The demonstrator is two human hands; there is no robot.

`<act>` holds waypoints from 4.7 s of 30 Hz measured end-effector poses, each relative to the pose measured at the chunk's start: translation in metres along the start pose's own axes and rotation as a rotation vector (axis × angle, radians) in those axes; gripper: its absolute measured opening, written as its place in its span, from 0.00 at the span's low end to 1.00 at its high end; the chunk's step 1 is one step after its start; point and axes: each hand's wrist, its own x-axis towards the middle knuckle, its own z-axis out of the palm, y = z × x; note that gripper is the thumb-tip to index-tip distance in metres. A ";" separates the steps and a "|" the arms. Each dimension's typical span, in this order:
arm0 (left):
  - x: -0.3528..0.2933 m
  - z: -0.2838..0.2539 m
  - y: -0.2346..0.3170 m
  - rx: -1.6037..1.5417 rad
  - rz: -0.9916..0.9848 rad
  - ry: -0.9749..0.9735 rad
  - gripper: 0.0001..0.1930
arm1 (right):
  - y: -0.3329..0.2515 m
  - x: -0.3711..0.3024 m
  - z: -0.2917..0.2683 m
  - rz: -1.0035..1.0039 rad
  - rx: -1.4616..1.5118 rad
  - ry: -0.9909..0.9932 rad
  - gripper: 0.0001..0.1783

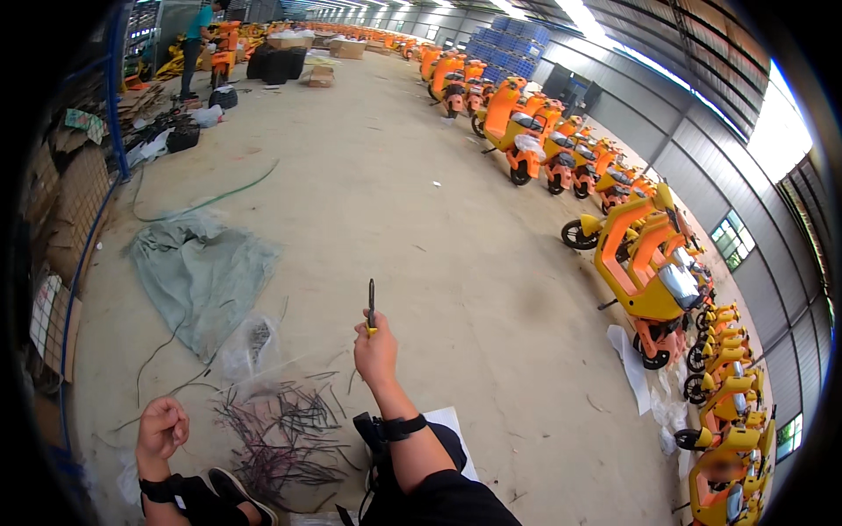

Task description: The person sits on the floor of a warehouse and uses yellow-handled wire cutters to strip insulation from thin wires. They repeatedly pick up wires from a pile, cut the ends, and drop the pieces back onto the floor.

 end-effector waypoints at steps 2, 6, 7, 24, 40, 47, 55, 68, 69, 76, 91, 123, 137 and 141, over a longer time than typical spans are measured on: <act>-0.002 0.001 0.001 -0.016 0.000 0.055 0.07 | 0.005 -0.002 0.001 -0.026 -0.028 -0.001 0.14; -0.004 0.002 0.004 0.015 -0.006 0.045 0.07 | 0.016 -0.001 0.000 -0.063 -0.078 -0.010 0.14; -0.003 0.003 0.003 0.021 -0.008 0.056 0.07 | 0.015 0.000 -0.003 -0.053 -0.079 -0.019 0.14; 0.028 0.025 -0.005 0.367 -0.033 0.287 0.10 | -0.054 -0.071 0.030 0.415 0.482 -0.810 0.22; 0.035 0.051 -0.018 0.591 -0.113 0.215 0.11 | -0.075 -0.133 0.063 0.557 0.480 -1.320 0.23; 0.034 0.047 -0.023 0.644 -0.129 0.174 0.10 | -0.073 -0.135 0.064 0.513 0.411 -1.353 0.23; 0.033 0.044 -0.028 0.681 -0.121 0.178 0.10 | -0.071 -0.136 0.064 0.454 0.375 -1.361 0.23; 0.034 0.048 -0.027 0.693 -0.161 0.202 0.09 | -0.065 -0.136 0.066 0.322 0.202 -1.350 0.23; 0.035 0.049 -0.027 0.690 -0.162 0.210 0.09 | -0.064 -0.136 0.066 0.298 0.186 -1.341 0.22; 0.035 0.048 -0.031 0.712 -0.124 0.222 0.09 | -0.071 -0.137 0.064 0.228 0.079 -1.260 0.20; 0.034 0.050 -0.027 0.743 -0.121 0.185 0.09 | -0.068 -0.137 0.065 0.289 0.233 -1.241 0.21; 0.033 0.047 -0.032 0.743 -0.105 0.161 0.09 | -0.067 -0.141 0.066 -0.041 0.017 -1.152 0.19; -0.002 0.057 -0.011 0.272 0.068 0.077 0.08 | -0.052 -0.053 0.051 0.324 0.225 -0.627 0.13; 0.012 0.059 -0.014 0.419 0.062 0.203 0.10 | -0.058 -0.050 0.028 0.343 0.353 -0.772 0.18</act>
